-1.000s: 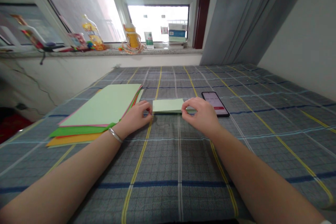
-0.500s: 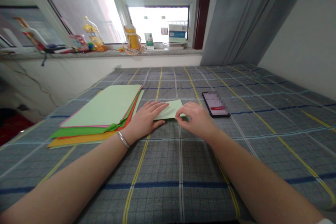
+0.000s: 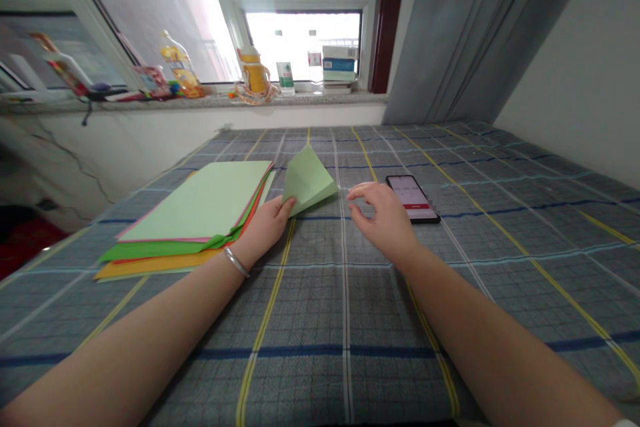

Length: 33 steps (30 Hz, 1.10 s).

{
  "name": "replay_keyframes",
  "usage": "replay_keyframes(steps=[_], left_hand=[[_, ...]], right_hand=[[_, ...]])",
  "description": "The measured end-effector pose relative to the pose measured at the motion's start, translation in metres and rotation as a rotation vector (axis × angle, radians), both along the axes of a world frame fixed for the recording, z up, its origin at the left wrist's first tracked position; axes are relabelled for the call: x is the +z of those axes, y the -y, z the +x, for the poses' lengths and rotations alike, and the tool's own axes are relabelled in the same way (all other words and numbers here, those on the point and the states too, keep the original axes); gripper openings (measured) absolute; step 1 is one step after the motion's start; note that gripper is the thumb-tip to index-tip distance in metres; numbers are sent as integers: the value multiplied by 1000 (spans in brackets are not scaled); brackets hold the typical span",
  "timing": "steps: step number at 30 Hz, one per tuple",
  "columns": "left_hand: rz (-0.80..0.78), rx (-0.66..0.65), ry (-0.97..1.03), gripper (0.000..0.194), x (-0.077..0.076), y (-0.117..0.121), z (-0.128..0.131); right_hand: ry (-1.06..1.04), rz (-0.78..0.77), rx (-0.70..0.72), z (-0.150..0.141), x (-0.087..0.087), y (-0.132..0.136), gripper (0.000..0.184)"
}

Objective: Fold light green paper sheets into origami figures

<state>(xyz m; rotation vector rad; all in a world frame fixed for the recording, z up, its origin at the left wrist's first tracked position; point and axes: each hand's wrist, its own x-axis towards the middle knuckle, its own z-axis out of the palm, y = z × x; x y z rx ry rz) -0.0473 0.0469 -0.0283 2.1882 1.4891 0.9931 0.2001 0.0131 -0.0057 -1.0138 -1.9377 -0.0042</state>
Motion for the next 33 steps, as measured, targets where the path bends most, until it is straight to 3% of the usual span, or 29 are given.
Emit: replay_keyframes(steps=[4,7,10,13,15,18,21,24,28,31,33], left_hand=[[-141,-36,558,42,-1,-5,7],[-366,-109,904,46,0,-1,14],[-549,-141,1015,42,4,6,20],[-599,-165,1045,39,8,11,25],[-618,-180,1043,37,8,14,27],[-670,-188,1017,32,4,16,29],[-657,-141,925,30,-2,15,27],[-500,-72,665,33,-6,13,21],[-293,-22,365,65,-5,11,13],[-307,62,222,102,-4,11,9],[-329,117,112,115,-4,11,7]], right_hand=[[-87,-233,-33,-2,-21,-10,43],[-241,-443,-1,-6,-39,-17,56],[-437,-610,105,-11,-47,-22,61],[-601,-735,242,-15,-42,-24,48],[-651,-826,280,-15,-35,-21,36],[-617,-895,184,-13,-26,-16,28],[-542,-917,62,-8,-22,-13,36],[-455,-914,45,0,-25,-13,50],[-304,-802,144,10,-30,-16,51],[-182,-832,116,11,-27,-16,56],[-99,-912,39,9,-24,-15,71]])
